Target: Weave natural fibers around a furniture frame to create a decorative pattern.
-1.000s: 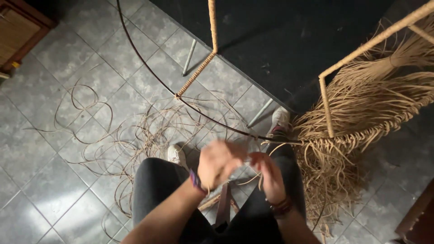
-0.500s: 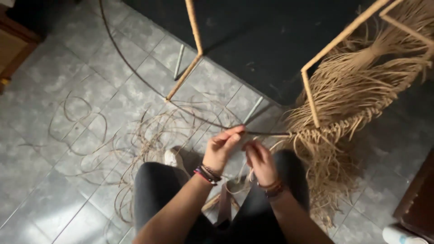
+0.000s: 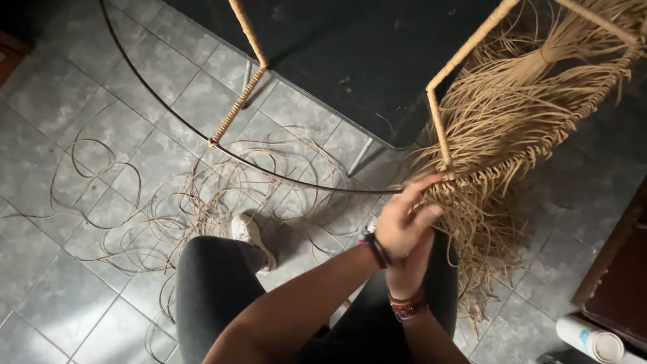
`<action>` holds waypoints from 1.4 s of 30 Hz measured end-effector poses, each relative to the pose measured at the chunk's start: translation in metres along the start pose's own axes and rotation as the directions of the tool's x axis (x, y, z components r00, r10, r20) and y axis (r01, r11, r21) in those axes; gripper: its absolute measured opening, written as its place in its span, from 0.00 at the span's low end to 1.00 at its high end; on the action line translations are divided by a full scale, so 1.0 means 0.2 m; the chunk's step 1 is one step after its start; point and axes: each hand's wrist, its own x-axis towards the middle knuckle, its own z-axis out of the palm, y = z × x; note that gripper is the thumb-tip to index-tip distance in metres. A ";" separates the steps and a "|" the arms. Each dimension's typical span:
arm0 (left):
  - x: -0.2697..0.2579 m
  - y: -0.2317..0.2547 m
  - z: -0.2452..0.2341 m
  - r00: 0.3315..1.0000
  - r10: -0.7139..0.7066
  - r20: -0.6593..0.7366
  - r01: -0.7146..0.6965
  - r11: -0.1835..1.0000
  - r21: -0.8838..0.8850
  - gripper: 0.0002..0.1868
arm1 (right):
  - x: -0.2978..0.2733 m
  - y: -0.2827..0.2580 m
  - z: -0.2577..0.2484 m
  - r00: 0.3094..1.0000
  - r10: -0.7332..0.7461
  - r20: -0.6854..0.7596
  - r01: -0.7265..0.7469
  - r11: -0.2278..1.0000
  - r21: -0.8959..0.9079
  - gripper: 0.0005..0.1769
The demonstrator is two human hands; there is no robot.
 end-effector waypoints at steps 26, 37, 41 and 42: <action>-0.78 -0.45 -1.68 0.348 -0.746 -0.568 0.015 0.610 -0.792 0.09 | -0.07 -1.26 1.01 0.835 -0.128 0.536 -0.232 0.801 0.552 0.04; -1.02 -1.82 -2.65 0.027 -0.960 -0.278 -0.513 0.226 -0.828 0.08 | -0.20 -1.44 2.71 0.458 0.274 0.846 -0.776 0.588 0.230 0.10; -1.09 -2.00 -2.80 -0.050 -0.976 -0.210 -0.482 0.208 -0.851 0.12 | -0.23 -1.15 3.29 0.184 0.346 0.920 -0.932 0.359 0.052 0.18; -1.08 -1.95 -2.83 -0.066 -0.978 -0.196 -0.491 0.203 -0.848 0.12 | -0.24 -1.05 3.38 0.108 0.340 0.934 -0.958 0.287 0.007 0.20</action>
